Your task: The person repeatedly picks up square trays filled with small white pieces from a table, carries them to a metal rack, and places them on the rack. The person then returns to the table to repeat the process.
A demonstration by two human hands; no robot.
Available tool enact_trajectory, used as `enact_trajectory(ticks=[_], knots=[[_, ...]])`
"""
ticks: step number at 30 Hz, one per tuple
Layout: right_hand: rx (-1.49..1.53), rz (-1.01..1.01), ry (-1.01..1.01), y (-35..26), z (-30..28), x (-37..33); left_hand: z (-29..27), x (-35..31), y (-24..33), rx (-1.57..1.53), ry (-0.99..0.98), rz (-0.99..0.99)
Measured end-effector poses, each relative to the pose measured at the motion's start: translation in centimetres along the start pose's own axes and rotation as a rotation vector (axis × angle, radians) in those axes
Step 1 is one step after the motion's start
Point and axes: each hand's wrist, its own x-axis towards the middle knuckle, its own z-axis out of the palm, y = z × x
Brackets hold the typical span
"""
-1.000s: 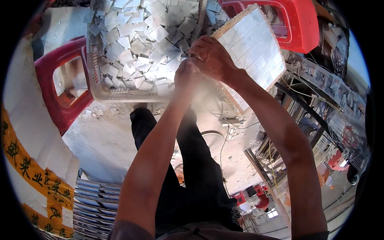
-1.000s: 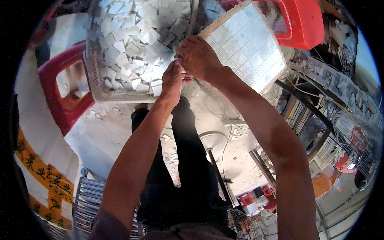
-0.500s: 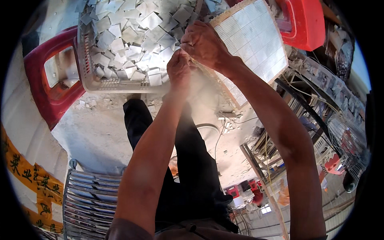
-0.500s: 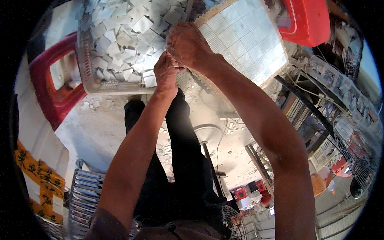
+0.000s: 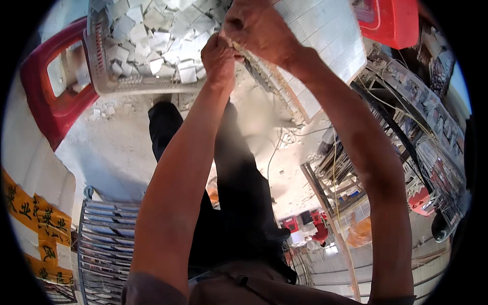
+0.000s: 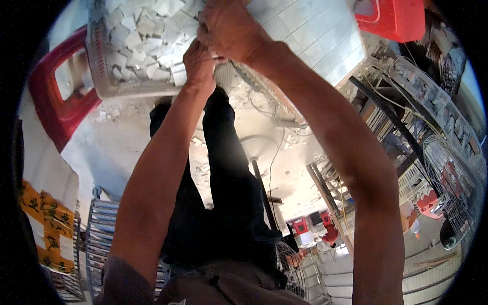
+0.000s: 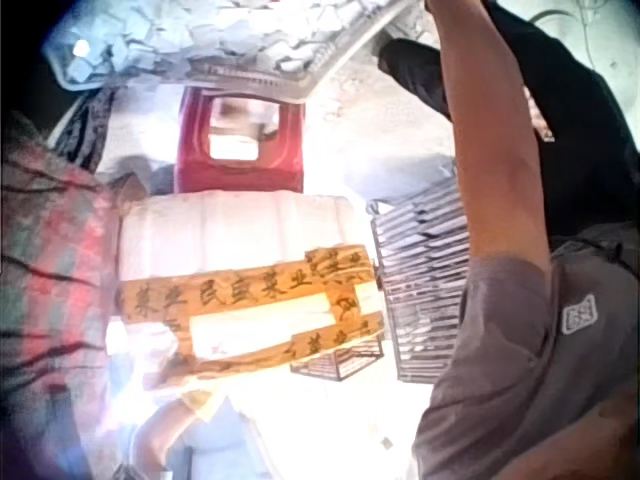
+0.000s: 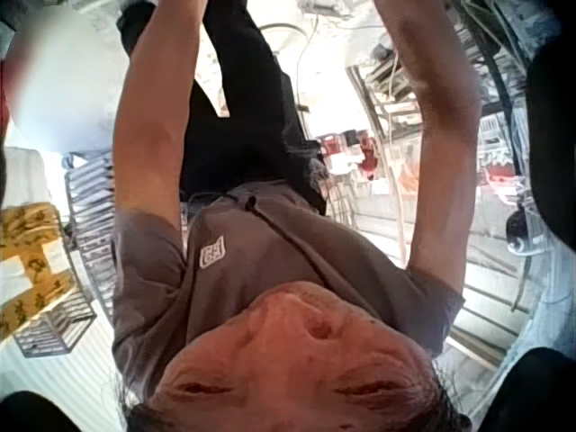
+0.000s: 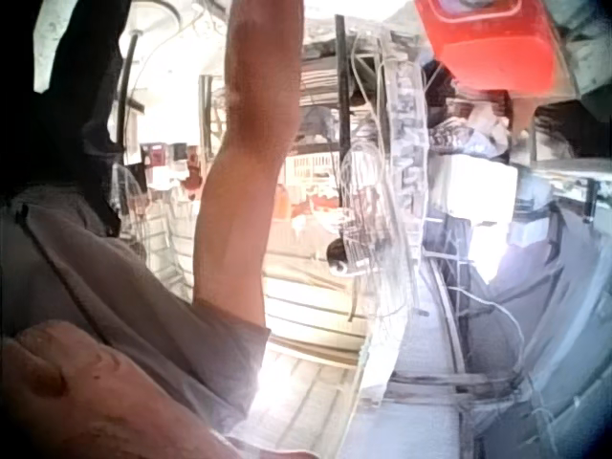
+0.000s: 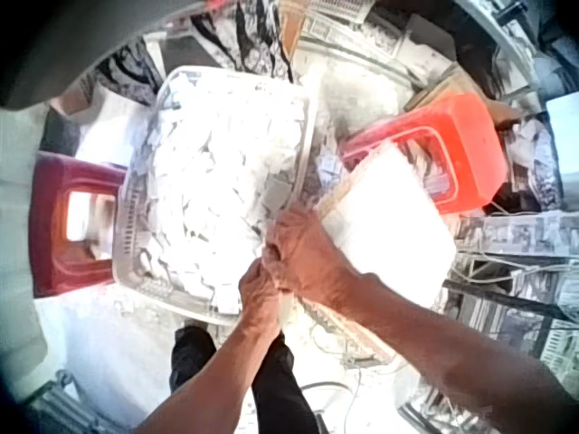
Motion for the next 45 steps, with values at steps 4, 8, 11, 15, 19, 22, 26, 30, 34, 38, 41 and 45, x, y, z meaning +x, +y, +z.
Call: enact_trajectory(ticks=[4, 8, 11, 15, 19, 22, 26, 30, 34, 38, 41, 45], knots=[[-0.197, -0.112, -0.04, -1.5, 3.9, -0.4, -1.1, -0.2, 0.4, -0.04, -0.074, -0.062], [0.084, -0.116, 0.156, -4.2, 6.5, -3.7, -2.5, 0.3, 1.0, -0.06, -0.172, -0.112], [0.076, -0.108, 0.097, -5.8, 7.0, -5.6, -2.2, -0.1, 2.5, 0.013, -0.212, -0.143], [-0.017, -0.096, -0.077, -6.5, 8.1, -7.1, -2.1, -0.2, 2.7, 0.121, -0.21, -0.163], [-0.063, -0.057, -0.14, -6.9, 9.5, -8.4, -2.3, -0.5, 2.1, 0.189, -0.173, -0.176], [0.05, 0.0, -0.056, -7.2, 9.3, -8.5, -1.9, -0.8, 2.7, 0.178, -0.11, -0.2], [0.362, 0.232, 0.378, -8.5, 5.6, -9.5, -2.7, -1.5, 2.6, 0.124, -0.204, -0.268], [0.244, 1.102, 0.83, -6.0, 5.5, -18.2, -3.3, -3.5, 1.7, 0.286, -0.102, -0.377], [0.326, 1.627, 1.079, -1.6, 9.4, -28.8, -2.2, -4.9, -0.2, 0.359, -0.048, -0.353], [0.746, 1.671, 1.1, -0.2, 13.3, -32.5, -2.3, -4.5, -0.9, 0.664, -0.045, -0.374], [0.945, 1.761, 1.031, 0.5, 13.8, -33.6, -0.9, -5.2, -0.3, 0.705, -0.015, -0.298], [0.852, 1.792, 0.877, 0.4, 11.0, -33.2, -2.7, -5.2, -1.2, 0.865, -0.056, -0.078]])
